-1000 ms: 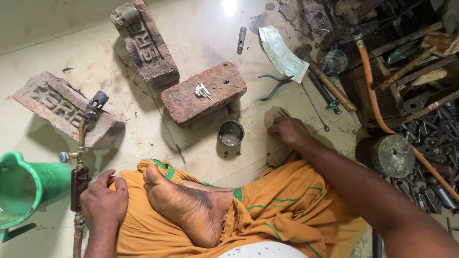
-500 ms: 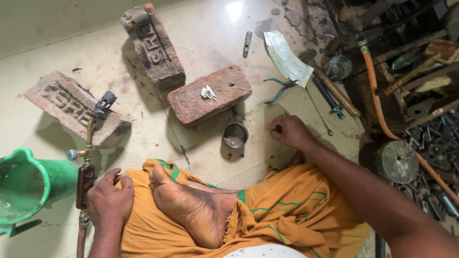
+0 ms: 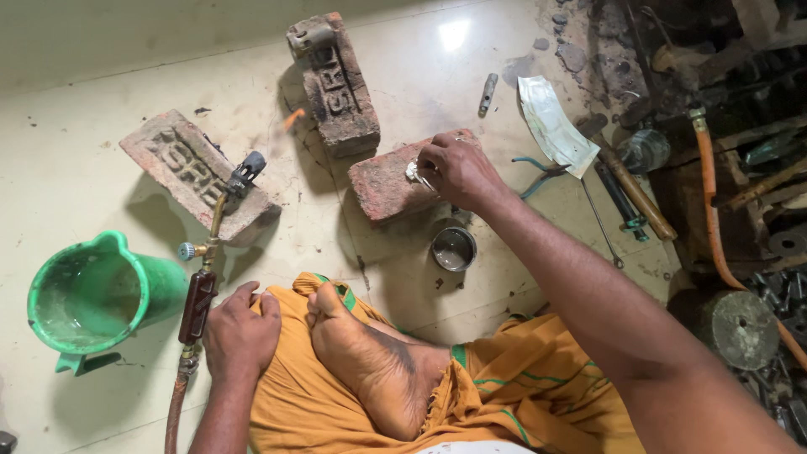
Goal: The person sits on the workshop floor and arranges small items near a brick, then lights a blowtorch and heats a thin metal rod in the flame, holding the torch with one hand and the rod with the other. They dip the heated rod into a small metal cup and continue heating it over the brick.
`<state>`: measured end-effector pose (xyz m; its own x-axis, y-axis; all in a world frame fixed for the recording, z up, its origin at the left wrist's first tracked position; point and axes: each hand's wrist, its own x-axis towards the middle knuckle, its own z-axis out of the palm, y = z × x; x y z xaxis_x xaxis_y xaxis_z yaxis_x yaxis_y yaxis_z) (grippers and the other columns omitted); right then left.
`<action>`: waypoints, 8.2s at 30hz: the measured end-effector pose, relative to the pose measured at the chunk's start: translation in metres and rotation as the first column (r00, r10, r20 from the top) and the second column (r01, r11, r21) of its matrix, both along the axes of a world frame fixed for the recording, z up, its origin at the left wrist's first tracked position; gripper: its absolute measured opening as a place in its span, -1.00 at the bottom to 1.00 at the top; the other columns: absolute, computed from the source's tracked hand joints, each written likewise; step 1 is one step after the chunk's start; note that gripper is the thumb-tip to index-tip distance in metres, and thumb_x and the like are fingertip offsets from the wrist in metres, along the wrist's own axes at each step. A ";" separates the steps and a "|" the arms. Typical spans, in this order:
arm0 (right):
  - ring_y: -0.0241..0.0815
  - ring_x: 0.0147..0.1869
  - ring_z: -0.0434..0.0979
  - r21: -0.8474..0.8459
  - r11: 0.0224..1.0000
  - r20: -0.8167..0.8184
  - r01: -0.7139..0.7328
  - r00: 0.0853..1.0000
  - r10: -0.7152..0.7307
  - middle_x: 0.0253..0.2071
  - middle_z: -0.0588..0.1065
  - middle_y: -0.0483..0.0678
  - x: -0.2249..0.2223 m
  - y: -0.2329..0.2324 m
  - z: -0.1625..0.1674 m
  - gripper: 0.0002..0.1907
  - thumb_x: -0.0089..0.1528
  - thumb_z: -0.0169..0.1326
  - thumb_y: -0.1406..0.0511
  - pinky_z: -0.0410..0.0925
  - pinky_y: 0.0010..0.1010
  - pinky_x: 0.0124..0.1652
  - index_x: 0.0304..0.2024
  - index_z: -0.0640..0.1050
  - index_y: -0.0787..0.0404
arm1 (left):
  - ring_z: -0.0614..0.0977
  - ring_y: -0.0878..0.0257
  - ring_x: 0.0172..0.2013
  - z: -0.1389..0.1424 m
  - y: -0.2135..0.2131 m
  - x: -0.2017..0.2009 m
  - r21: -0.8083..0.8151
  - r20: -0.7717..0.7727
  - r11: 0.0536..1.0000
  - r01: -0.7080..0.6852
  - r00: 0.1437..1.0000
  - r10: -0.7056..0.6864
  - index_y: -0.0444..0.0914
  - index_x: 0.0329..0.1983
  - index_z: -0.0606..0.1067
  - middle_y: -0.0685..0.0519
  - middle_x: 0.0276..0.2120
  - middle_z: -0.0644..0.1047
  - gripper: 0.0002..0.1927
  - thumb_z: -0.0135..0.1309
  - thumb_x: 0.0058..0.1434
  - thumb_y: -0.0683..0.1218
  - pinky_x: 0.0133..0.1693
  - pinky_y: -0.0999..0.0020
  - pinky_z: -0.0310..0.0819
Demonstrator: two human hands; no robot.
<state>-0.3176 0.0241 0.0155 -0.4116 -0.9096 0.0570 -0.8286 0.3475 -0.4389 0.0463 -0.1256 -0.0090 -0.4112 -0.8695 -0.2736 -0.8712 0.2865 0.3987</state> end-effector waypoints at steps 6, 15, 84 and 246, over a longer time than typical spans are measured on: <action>-0.02 -0.09 0.55 0.020 0.999 -0.152 -0.031 0.988 0.034 -0.19 0.51 -0.04 -0.001 -0.001 -0.006 -0.89 0.24 0.21 0.27 0.41 -0.14 -0.08 -0.23 0.66 0.14 | 0.68 -0.10 -0.05 0.002 0.001 0.000 0.001 -0.004 1.000 0.012 1.000 -0.012 -0.21 0.13 0.61 -0.15 -0.05 0.65 -0.56 0.06 0.24 0.05 0.04 0.06 0.54; -0.21 -0.17 0.58 0.068 0.989 -0.028 0.128 0.992 -0.126 -0.17 0.53 -0.10 -0.004 -0.004 0.006 -0.95 0.25 0.25 0.33 0.51 -0.37 -0.11 -0.25 0.64 0.16 | 0.68 -0.11 -0.06 -0.003 0.000 0.003 -0.021 -0.034 1.000 0.009 0.999 -0.010 -0.22 0.11 0.62 -0.16 -0.06 0.65 -0.57 0.05 0.24 0.04 0.03 0.07 0.54; -0.29 -0.14 0.64 0.057 0.894 0.421 0.444 0.802 -0.424 -0.17 0.65 -0.09 -0.020 0.027 -0.014 -0.81 0.21 0.26 0.24 0.55 -0.43 -0.10 -0.12 0.72 0.07 | 0.67 -0.14 -0.04 -0.013 -0.003 0.006 0.009 0.045 1.000 -0.018 0.999 0.018 -0.13 0.13 0.62 -0.14 -0.05 0.65 -0.55 0.07 0.21 0.09 0.03 0.04 0.54; 0.16 -0.30 0.62 0.075 0.993 0.107 0.093 0.989 -0.101 -0.37 0.56 0.08 0.205 0.049 0.081 -0.82 0.26 0.03 0.26 0.45 -0.03 -0.32 -0.22 0.40 0.25 | 0.66 -0.18 -0.20 0.084 0.156 -0.006 0.077 0.086 0.930 0.358 0.927 -0.364 -0.14 0.39 0.25 -0.16 -0.13 0.57 -0.44 -0.07 0.33 0.04 -0.21 -0.11 0.56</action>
